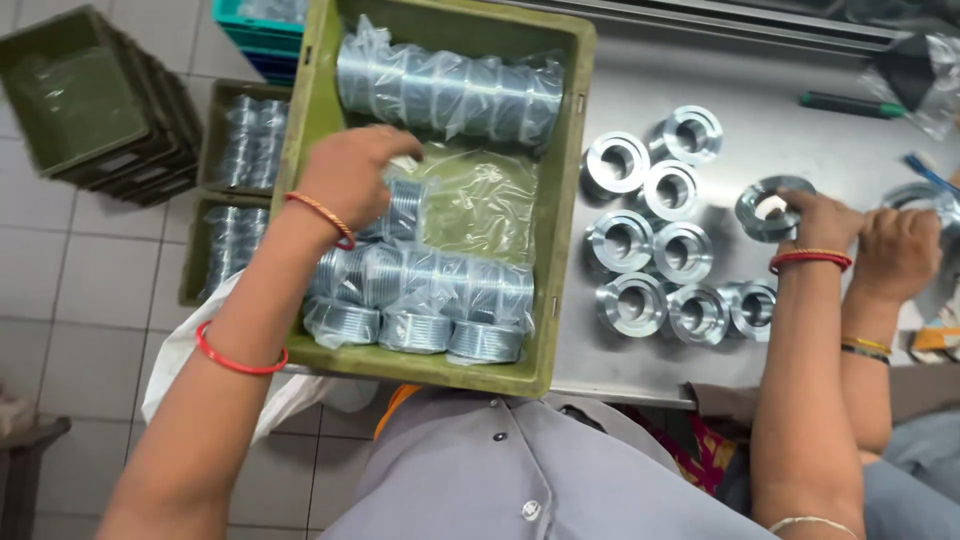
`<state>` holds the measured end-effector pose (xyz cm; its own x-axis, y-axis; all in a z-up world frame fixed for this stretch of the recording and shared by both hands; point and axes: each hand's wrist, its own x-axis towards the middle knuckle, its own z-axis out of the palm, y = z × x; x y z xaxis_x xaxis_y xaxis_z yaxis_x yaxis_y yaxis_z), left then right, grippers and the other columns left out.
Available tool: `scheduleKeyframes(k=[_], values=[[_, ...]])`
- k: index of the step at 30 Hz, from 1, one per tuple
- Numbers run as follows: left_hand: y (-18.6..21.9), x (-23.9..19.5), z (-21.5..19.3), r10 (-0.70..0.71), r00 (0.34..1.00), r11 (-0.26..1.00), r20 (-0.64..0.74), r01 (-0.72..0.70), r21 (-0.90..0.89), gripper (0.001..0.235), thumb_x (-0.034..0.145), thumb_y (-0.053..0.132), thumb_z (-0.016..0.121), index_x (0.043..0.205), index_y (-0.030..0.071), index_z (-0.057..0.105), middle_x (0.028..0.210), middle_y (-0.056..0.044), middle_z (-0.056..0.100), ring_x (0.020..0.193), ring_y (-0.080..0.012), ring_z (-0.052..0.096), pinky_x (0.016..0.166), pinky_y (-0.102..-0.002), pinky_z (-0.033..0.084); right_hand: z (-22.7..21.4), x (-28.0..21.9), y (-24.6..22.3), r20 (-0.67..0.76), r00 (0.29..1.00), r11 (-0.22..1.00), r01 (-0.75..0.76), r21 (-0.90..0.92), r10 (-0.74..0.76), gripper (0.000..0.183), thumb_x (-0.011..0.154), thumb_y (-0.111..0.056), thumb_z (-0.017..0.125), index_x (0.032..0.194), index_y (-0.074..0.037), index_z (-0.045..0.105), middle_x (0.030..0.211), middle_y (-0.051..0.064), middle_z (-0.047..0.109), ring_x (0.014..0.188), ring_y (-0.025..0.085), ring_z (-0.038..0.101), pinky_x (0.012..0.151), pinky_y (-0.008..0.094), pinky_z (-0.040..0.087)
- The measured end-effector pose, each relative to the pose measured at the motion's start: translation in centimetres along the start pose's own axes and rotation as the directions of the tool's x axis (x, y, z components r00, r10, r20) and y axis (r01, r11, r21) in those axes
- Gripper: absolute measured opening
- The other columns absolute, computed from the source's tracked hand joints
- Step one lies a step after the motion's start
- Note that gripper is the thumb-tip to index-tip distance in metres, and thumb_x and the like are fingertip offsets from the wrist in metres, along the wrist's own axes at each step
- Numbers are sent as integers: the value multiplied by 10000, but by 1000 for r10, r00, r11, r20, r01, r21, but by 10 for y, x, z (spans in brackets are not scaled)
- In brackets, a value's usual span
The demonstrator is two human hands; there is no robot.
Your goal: Packaging and organizing machined metal rings into plastic bags and crates.
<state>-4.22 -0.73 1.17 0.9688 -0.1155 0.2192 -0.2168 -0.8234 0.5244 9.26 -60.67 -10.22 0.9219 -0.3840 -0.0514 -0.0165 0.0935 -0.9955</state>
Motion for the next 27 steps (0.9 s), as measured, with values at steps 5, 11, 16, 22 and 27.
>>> scheduleKeyframes(k=[5,11,16,22,27], values=[[6,27,22,211,919,940,333,-285,190,606,553,39,734,1131,217,762,1234,-76,714,1080,-337,668,811,-458,536,-21,20,40,-204,953,975,-217,47,222,249,783,69,816,979,108,668,837,145,717,661,218,695,577,350,577],[20,76,22,-104,638,890,763,-282,358,472,642,254,923,1095,200,799,1051,-84,770,1015,-293,722,862,-429,576,-22,7,44,46,953,666,244,-705,-301,310,909,-188,889,1031,74,777,893,197,742,788,284,710,736,397,552],[5,81,44,5,699,922,715,-281,268,351,680,258,897,992,122,812,932,-136,774,921,-340,738,824,-451,579,-21,5,37,135,878,307,300,-903,-460,448,840,-283,947,1035,80,772,865,312,704,766,418,707,754,475,554],[-11,70,76,-27,946,986,323,-28,166,312,765,318,868,947,72,807,908,-239,729,906,-428,694,847,-479,547,54,-50,-27,322,835,262,466,-845,-446,397,854,-129,881,1176,66,756,979,278,713,879,396,713,828,454,565],[-25,56,98,-181,958,966,220,215,-144,330,894,315,799,966,-1,737,831,-200,708,811,-361,691,753,-439,526,202,-180,-77,850,444,911,-403,-92,283,647,971,-219,730,1487,56,453,1455,235,574,1314,317,632,1121,392,532]])
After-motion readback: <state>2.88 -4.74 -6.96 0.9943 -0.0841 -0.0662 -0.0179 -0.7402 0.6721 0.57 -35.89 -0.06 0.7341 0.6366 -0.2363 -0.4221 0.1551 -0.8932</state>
